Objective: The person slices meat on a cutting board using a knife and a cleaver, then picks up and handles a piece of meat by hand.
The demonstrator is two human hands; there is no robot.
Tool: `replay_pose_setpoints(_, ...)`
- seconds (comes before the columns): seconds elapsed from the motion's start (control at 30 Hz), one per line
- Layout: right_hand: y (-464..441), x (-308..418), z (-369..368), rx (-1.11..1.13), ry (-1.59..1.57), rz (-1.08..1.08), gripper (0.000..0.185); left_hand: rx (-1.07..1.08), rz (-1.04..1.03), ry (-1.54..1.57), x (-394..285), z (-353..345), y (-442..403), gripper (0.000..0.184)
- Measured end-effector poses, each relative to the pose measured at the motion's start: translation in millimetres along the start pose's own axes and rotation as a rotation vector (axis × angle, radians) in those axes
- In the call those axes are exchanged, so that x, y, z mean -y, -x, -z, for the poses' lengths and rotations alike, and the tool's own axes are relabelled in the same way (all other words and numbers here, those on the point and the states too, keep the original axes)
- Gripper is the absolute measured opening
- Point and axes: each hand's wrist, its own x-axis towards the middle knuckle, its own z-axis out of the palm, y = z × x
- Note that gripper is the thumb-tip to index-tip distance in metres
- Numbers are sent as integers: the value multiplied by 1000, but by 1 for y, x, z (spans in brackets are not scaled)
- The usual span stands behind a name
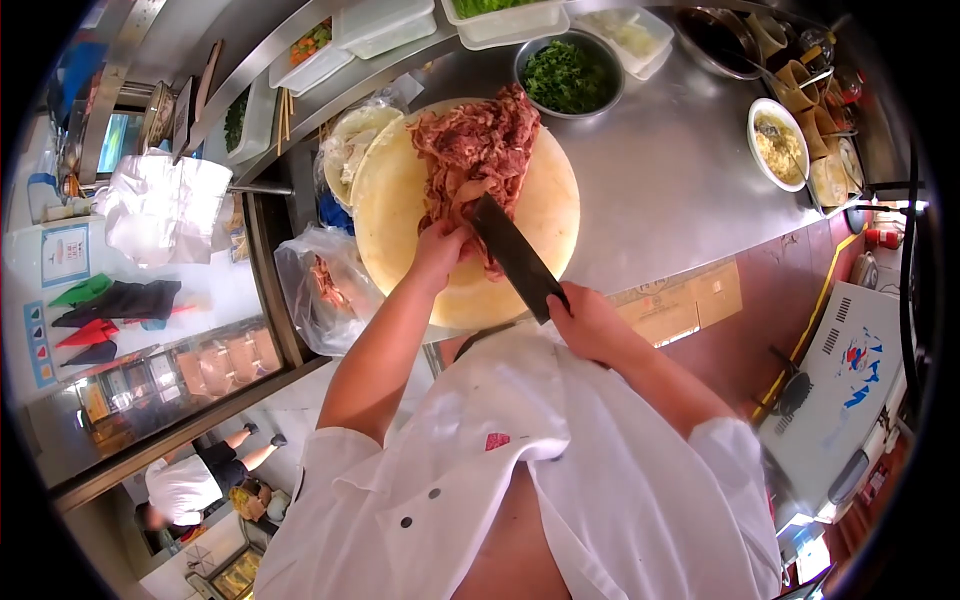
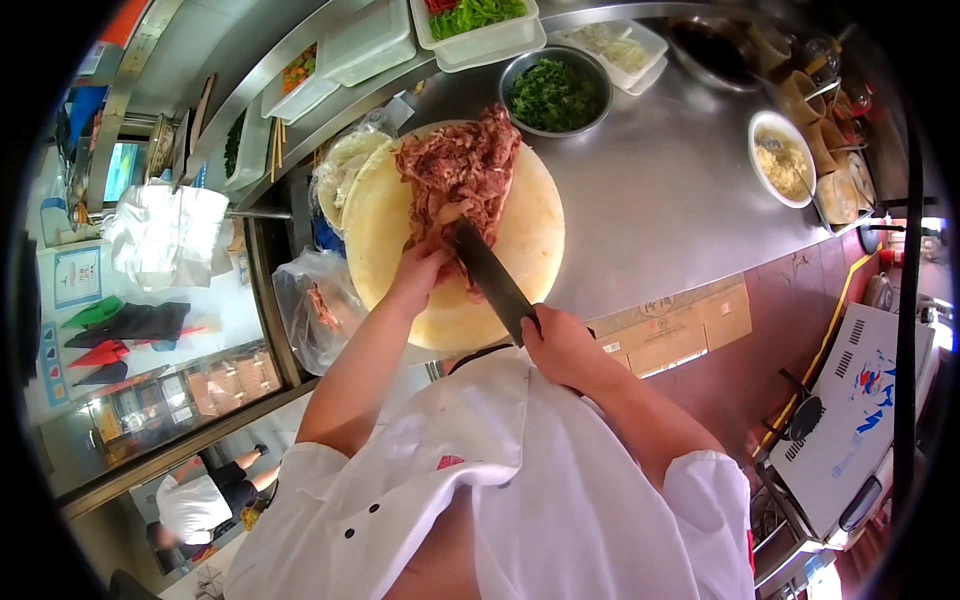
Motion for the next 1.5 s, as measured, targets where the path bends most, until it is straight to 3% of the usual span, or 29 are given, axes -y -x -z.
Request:
replay_pose_setpoints(0.27, -9, -7, -16, -68, 27, 8, 34, -38, -24, 28, -6, -7, 9, 15)
replay_pose_setpoints(0.57, -22, -9, -20, -25, 51, -9, 33, -102, -205, -381, -19, -10, 19, 16)
replay_pose_setpoints(0.67, -31, -9, -23, -10, 51, -18, 33, -134, -349, -550, -9, -6, 10, 20)
replay_pose_setpoints(0.77, -49, -29, -30, 5, 21, -6, 34, -140, -334, -596, -15, -8, 15, 23)
replay_pose_setpoints(1.13, -57, -44, 5, 259, -120, -153, 32, -230, -383, -611, -15, -7, 19, 28)
replay_pose_setpoints(1.5, -60, -22, 12, 301, -88, -151, 31, -219, -478, -660, -26, -18, 50, 25)
